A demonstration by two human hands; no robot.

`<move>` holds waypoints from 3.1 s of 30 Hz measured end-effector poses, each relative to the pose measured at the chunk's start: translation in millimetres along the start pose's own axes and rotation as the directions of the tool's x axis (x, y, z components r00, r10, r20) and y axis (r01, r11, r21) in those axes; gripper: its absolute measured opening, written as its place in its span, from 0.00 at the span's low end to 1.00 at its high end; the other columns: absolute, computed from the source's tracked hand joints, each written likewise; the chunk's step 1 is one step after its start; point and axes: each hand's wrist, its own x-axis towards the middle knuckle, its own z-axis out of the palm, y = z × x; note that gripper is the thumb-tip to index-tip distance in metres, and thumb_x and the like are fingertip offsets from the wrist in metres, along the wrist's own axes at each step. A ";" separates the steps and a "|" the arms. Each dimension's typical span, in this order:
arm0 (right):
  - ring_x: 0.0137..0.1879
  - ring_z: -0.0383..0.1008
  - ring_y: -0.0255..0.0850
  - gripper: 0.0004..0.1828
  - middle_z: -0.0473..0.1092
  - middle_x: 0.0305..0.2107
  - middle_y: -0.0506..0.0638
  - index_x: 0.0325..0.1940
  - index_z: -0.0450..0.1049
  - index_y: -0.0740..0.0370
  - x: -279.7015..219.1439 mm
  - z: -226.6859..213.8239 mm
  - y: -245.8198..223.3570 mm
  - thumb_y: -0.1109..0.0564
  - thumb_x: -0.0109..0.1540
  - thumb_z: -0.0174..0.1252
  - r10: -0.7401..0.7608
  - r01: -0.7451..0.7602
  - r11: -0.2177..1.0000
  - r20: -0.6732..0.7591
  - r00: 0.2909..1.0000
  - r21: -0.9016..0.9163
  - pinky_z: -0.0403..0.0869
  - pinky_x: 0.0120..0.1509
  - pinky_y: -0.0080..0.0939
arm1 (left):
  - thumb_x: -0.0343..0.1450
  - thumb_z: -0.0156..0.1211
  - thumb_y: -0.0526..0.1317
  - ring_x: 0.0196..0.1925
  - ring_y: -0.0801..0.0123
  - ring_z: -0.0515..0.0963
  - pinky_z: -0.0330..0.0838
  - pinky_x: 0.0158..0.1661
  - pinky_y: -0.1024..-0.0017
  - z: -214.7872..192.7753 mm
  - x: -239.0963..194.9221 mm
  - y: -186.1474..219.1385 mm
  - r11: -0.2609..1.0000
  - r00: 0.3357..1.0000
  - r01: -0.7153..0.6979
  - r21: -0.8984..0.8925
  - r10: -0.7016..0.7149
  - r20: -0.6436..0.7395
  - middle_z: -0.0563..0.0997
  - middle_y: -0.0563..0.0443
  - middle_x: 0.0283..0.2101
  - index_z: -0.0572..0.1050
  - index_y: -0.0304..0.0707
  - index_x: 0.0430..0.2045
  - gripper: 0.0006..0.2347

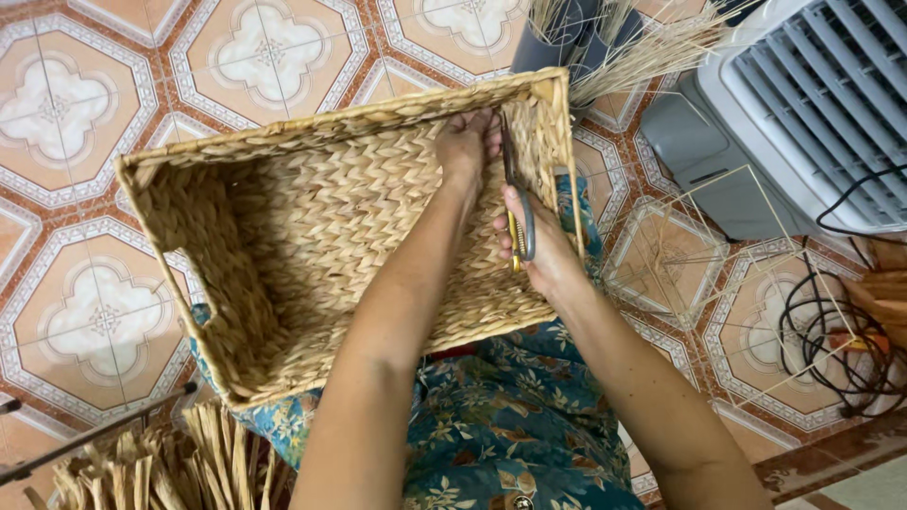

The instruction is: The person is finishing a woven basket by trimming loose strands with scissors and then wrapping the rim with yellow tape. They handle the basket, scissors, and tape roll while seated on the floor.

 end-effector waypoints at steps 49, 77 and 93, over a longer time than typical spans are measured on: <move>0.24 0.65 0.30 0.30 0.68 0.29 0.46 0.75 0.60 0.66 -78.0 -7.1 6.0 0.52 0.71 0.54 -0.380 0.377 0.925 0.155 0.912 0.046 0.65 0.24 0.30 | 0.67 0.60 0.41 0.40 0.55 0.85 0.76 0.45 0.64 -23.9 -106.9 114.2 0.349 0.930 -0.366 0.863 0.098 0.355 0.85 0.38 0.36 0.82 0.36 0.32 0.09; 0.28 0.65 0.29 0.38 0.71 0.32 0.47 0.76 0.65 0.56 -183.9 -91.8 -9.6 0.62 0.61 0.64 -0.192 0.267 0.587 0.188 0.963 -0.764 0.63 0.28 0.31 | 0.86 0.46 0.24 0.42 0.60 0.86 0.82 0.41 0.70 -294.5 -294.3 192.6 0.058 0.400 -0.711 0.701 0.853 0.336 0.74 0.35 0.63 0.69 0.29 0.64 0.11; 0.25 0.75 0.44 0.37 0.77 0.35 0.56 0.71 0.67 0.39 -211.4 -75.9 -3.5 0.55 0.58 0.66 -0.101 0.045 0.182 0.026 0.994 -0.982 0.73 0.32 0.46 | 0.75 0.64 0.32 0.54 0.59 0.81 0.78 0.57 0.65 -135.6 -285.2 123.4 0.231 0.652 -0.754 0.615 0.377 0.658 0.82 0.46 0.49 0.80 0.35 0.49 0.09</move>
